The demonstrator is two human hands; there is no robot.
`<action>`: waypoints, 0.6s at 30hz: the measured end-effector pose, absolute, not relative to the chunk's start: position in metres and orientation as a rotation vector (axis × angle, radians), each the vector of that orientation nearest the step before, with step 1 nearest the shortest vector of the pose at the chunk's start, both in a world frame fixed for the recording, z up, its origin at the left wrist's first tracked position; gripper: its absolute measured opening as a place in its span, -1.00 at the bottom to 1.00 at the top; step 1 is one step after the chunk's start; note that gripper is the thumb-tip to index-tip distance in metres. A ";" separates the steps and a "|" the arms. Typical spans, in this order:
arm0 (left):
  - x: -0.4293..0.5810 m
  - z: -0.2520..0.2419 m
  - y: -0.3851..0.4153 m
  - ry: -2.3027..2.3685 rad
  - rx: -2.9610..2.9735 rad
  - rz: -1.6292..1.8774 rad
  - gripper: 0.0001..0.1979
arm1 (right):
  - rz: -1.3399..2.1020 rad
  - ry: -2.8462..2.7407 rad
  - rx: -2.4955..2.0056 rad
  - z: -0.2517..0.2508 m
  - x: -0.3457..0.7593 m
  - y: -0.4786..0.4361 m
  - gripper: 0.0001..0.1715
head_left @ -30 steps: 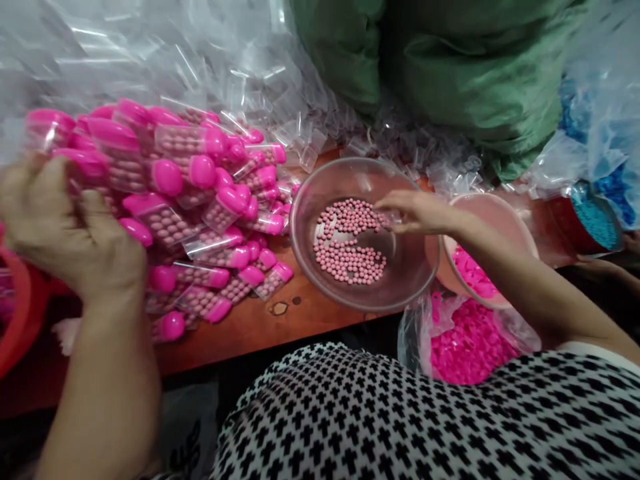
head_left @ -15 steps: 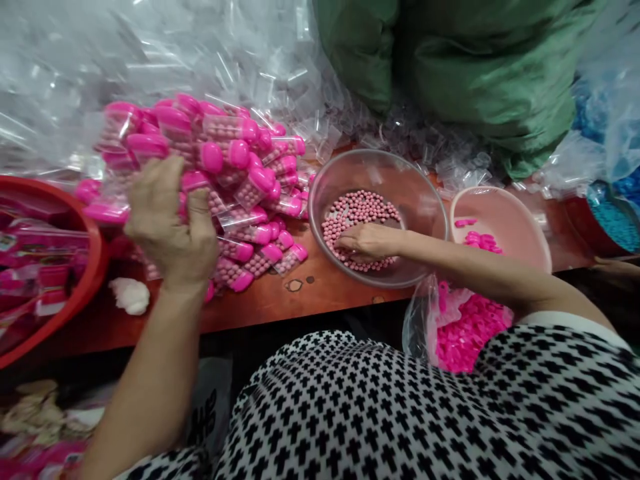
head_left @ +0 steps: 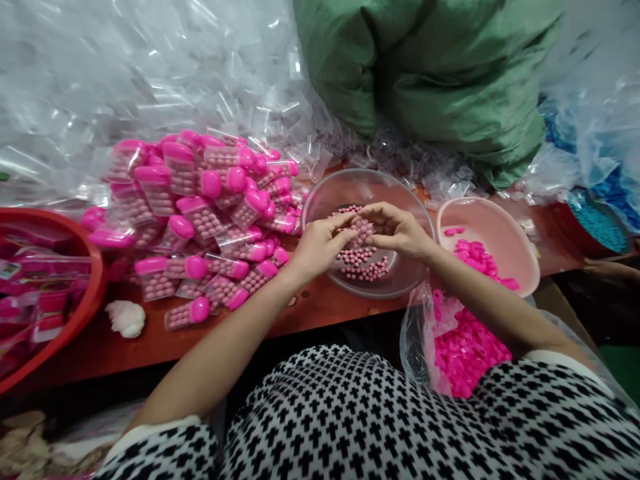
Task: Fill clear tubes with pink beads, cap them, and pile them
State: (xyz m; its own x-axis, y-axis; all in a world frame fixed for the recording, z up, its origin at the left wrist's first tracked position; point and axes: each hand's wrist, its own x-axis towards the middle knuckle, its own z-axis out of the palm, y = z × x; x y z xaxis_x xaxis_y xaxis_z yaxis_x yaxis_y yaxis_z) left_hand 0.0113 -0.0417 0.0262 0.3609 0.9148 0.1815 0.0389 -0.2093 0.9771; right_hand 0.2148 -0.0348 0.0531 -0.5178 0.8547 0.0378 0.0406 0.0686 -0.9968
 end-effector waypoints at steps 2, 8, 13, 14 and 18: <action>0.018 0.023 -0.036 0.821 1.417 1.034 -0.56 | 1.491 -1.643 -0.935 0.057 0.221 -0.034 -0.54; 0.028 0.022 -0.029 0.782 1.218 0.938 -0.48 | 1.507 -1.727 -1.017 0.066 0.238 -0.025 -0.59; 0.030 0.025 -0.031 0.964 1.267 0.908 -0.47 | 1.424 -1.719 -1.047 0.051 0.242 -0.029 -0.73; 0.030 0.025 -0.031 1.027 1.281 0.904 -0.46 | 1.387 -1.699 -1.067 0.047 0.241 -0.033 -0.76; 0.029 0.027 -0.030 1.144 1.261 0.899 -0.42 | 1.039 -1.941 -1.235 0.046 0.249 -0.051 -0.82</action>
